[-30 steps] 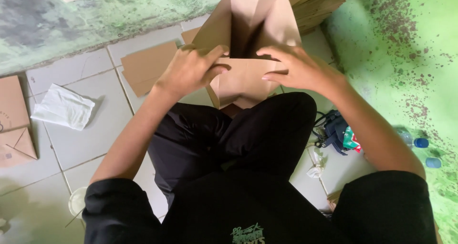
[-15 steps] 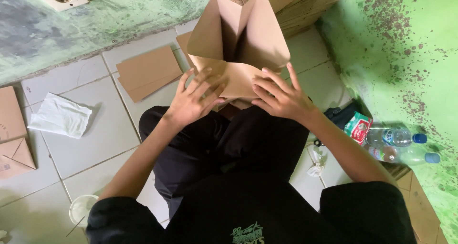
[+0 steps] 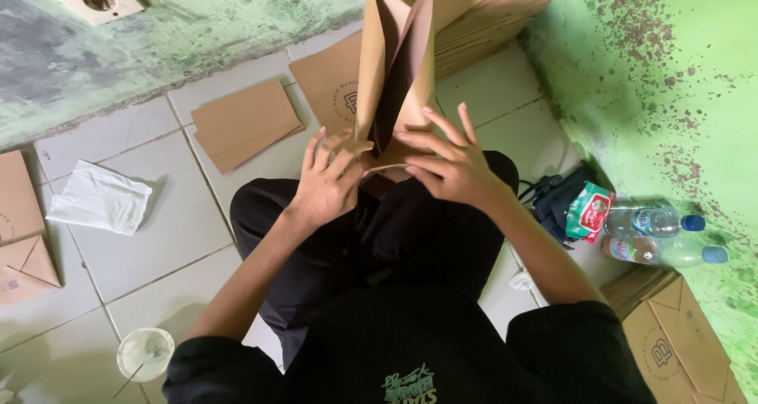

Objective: Folding the bottom of brown paper bags and stacking them on the floor.

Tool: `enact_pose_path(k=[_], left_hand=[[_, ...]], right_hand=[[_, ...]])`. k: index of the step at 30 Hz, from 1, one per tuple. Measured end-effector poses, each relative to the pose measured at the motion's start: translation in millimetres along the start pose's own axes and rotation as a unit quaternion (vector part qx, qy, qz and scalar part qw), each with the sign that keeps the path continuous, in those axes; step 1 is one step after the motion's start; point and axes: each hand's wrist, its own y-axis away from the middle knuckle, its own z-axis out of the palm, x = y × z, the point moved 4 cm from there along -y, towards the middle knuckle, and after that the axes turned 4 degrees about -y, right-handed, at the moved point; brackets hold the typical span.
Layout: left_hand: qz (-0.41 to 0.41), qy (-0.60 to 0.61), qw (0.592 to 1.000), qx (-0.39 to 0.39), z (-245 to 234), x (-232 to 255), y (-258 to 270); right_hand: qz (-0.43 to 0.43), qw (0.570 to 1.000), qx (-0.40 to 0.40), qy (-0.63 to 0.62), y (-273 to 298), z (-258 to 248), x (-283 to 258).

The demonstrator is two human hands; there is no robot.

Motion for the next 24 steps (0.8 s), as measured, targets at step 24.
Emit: enact_pose_path(k=[24], left_hand=[[0.082, -0.105, 0.988, -0.079, -33.8, -10.5, -48.9]], right_hand=[[-0.041, 0.992, 0.071, 0.094, 15.5, -16.8, 45.0]])
